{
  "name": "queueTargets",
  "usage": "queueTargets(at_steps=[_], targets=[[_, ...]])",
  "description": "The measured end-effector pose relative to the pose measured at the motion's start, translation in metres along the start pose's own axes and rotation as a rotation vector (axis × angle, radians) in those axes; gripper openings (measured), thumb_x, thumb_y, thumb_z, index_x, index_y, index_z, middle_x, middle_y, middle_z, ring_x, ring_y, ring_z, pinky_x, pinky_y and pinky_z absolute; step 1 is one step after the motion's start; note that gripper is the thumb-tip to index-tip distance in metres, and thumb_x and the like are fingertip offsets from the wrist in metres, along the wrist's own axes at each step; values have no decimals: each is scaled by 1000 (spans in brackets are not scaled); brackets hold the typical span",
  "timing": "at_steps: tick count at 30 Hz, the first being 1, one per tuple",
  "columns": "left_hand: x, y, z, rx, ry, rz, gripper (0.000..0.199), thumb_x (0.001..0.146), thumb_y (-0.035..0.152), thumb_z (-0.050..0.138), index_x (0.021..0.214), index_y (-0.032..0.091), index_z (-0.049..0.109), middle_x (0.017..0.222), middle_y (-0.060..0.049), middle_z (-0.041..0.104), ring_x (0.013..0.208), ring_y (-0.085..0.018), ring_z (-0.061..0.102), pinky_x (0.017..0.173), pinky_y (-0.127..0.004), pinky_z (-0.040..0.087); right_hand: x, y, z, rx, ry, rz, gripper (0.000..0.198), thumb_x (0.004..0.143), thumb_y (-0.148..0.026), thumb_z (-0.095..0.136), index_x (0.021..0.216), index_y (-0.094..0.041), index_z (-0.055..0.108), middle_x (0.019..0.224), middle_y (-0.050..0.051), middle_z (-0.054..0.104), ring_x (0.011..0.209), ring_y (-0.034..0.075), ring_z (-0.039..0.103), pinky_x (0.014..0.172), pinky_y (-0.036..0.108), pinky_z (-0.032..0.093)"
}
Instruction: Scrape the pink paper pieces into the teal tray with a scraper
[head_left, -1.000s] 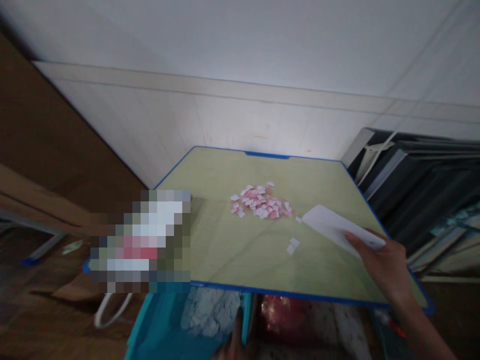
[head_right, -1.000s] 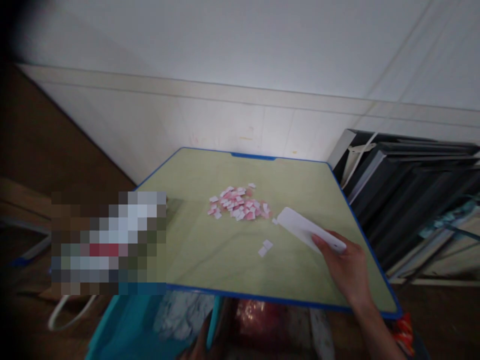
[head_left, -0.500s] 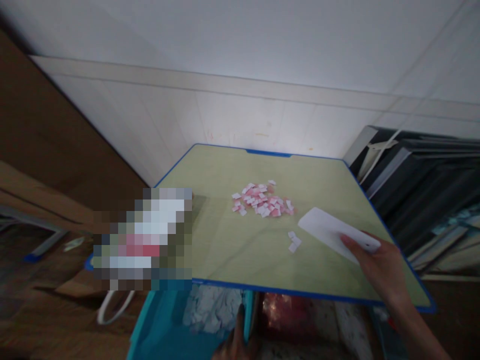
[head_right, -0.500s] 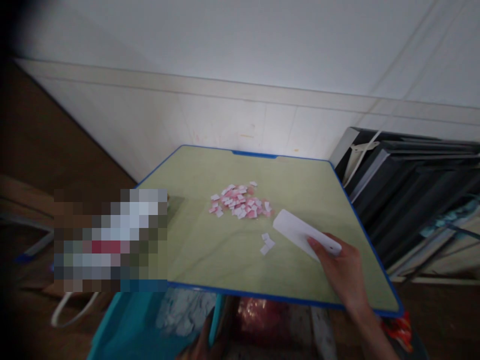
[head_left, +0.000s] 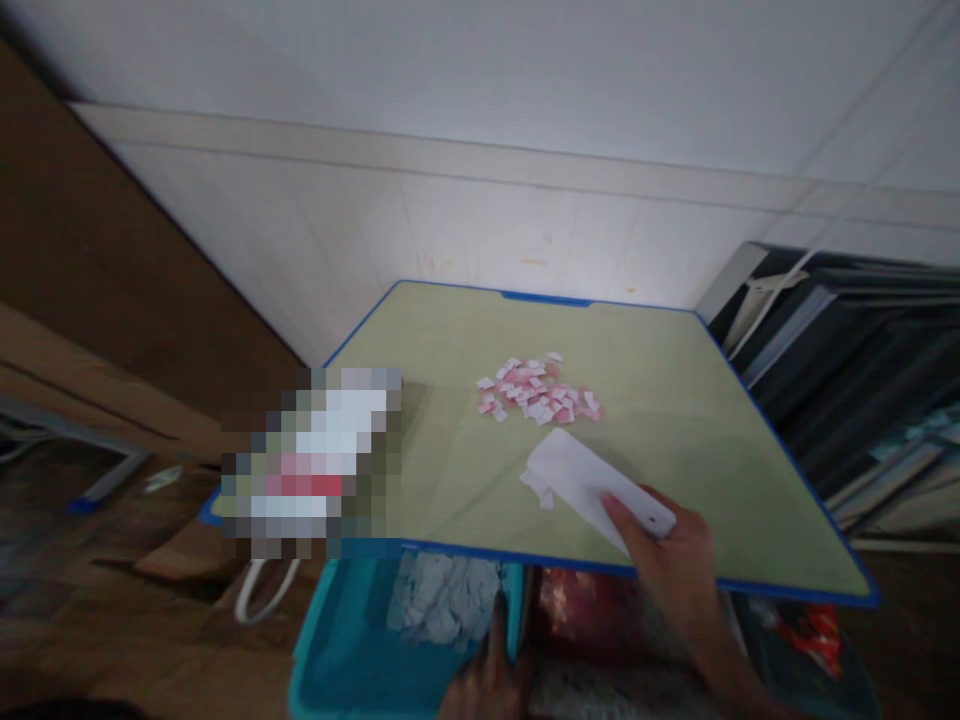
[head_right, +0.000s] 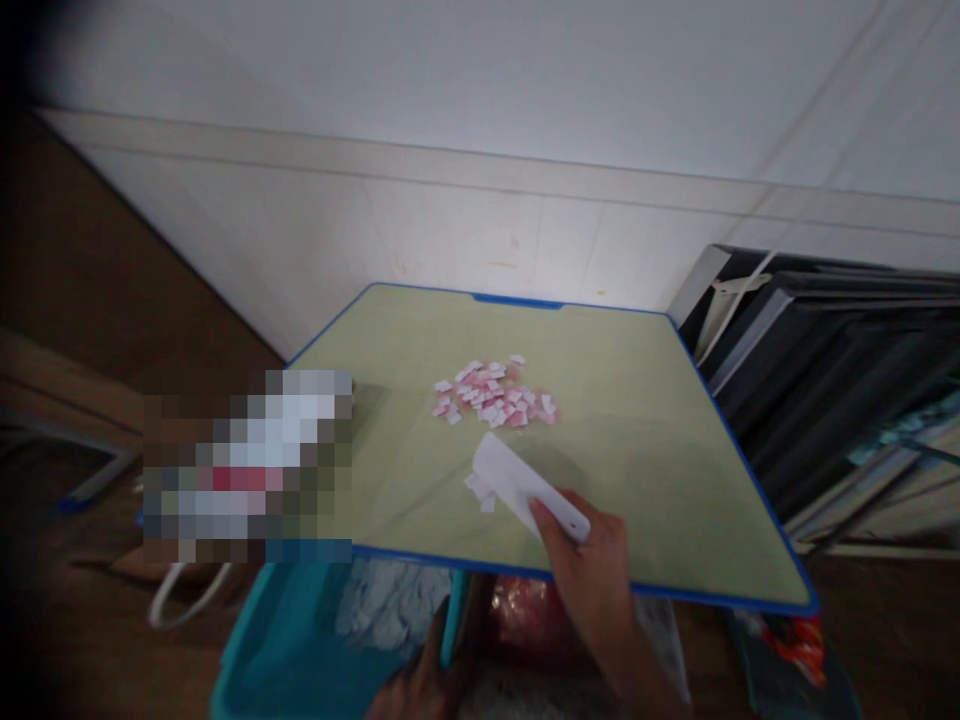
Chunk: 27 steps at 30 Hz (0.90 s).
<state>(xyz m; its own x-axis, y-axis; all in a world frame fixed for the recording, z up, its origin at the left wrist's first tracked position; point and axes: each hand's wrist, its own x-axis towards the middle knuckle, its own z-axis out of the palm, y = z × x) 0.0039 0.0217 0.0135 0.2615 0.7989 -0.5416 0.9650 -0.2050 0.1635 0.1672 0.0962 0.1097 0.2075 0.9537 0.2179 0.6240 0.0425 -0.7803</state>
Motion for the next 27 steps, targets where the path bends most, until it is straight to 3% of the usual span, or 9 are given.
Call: queueTargets(at_steps=[4, 8, 11, 13, 15, 17, 21, 23, 27], targets=[[-1, 1, 0, -22, 4, 5, 44, 65, 24, 59, 108, 31, 51, 131, -16, 35, 92, -25, 57, 71, -37, 49, 0, -18, 26, 87, -156, -89, 22, 75, -34, 49, 76, -20, 66, 64, 2, 68, 54, 17, 62, 50, 26, 47], [0, 1, 6, -8, 59, 3, 50, 68, 17, 54, 114, 34, 45, 134, -19, 25, 93, -25, 56, 70, -37, 49, -4, -30, 42, 174, -266, -124, 20, 74, -33, 51, 77, -21, 67, 63, 2, 68, 53, 17, 61, 52, 26, 47], [1, 1, 11, 4, 72, 10, 41, 67, 17, 54, 106, 33, 53, 134, -18, 27, 92, -25, 57, 70, -36, 49, -8, -36, 45, 200, -339, -129, 19, 73, -33, 53, 78, -22, 67, 70, 2, 69, 61, 18, 63, 59, 27, 48], [2, 1, 15, 12, 106, 9, 48, 65, 17, 57, 110, 33, 49, 134, -18, 27, 91, -25, 57, 70, -35, 49, -11, -39, 45, 207, -388, -147, 18, 73, -33, 53, 78, -23, 67, 73, 1, 70, 64, 17, 63, 64, 27, 48], [2, 1, 18, 16, 140, 13, 58, 63, 17, 59, 117, 33, 43, 134, -18, 28, 91, -24, 57, 69, -34, 50, -13, -41, 42, 222, -442, -172, 16, 73, -32, 54, 76, -24, 68, 70, -1, 69, 62, 16, 63, 63, 25, 47], [2, 0, 20, 13, 143, 15, 56, 63, 18, 59, 115, 33, 44, 134, -18, 28, 92, -25, 57, 69, -34, 50, -8, -40, 35, 239, -468, -170, 15, 71, -32, 56, 72, -23, 68, 64, -2, 68, 56, 14, 62, 57, 23, 46], [1, -2, 15, -35, 82, 25, 45, 62, 25, 62, 106, 32, 53, 135, -17, 26, 90, -25, 58, 70, -37, 49, 30, -20, 4, 196, -321, -54, 14, 65, -32, 61, 67, -19, 67, 49, -3, 63, 41, 12, 54, 36, 19, 38], [-1, -2, 11, -52, 66, 38, 43, 64, 25, 60, 106, 32, 53, 135, -16, 26, 90, -25, 58, 70, -37, 49, 64, 1, -16, 177, -190, -36, 14, 61, -30, 65, 71, -19, 67, 54, -2, 64, 44, 12, 55, 38, 20, 39], [-3, 1, 5, 20, 79, -14, 39, 69, 9, 49, 100, 31, 56, 130, -13, 38, 88, -22, 59, 69, -35, 50, 130, 48, -43, 276, -75, 62, 18, 53, -29, 71, 69, -21, 66, 64, 0, 68, 53, 17, 60, 46, 26, 47]])
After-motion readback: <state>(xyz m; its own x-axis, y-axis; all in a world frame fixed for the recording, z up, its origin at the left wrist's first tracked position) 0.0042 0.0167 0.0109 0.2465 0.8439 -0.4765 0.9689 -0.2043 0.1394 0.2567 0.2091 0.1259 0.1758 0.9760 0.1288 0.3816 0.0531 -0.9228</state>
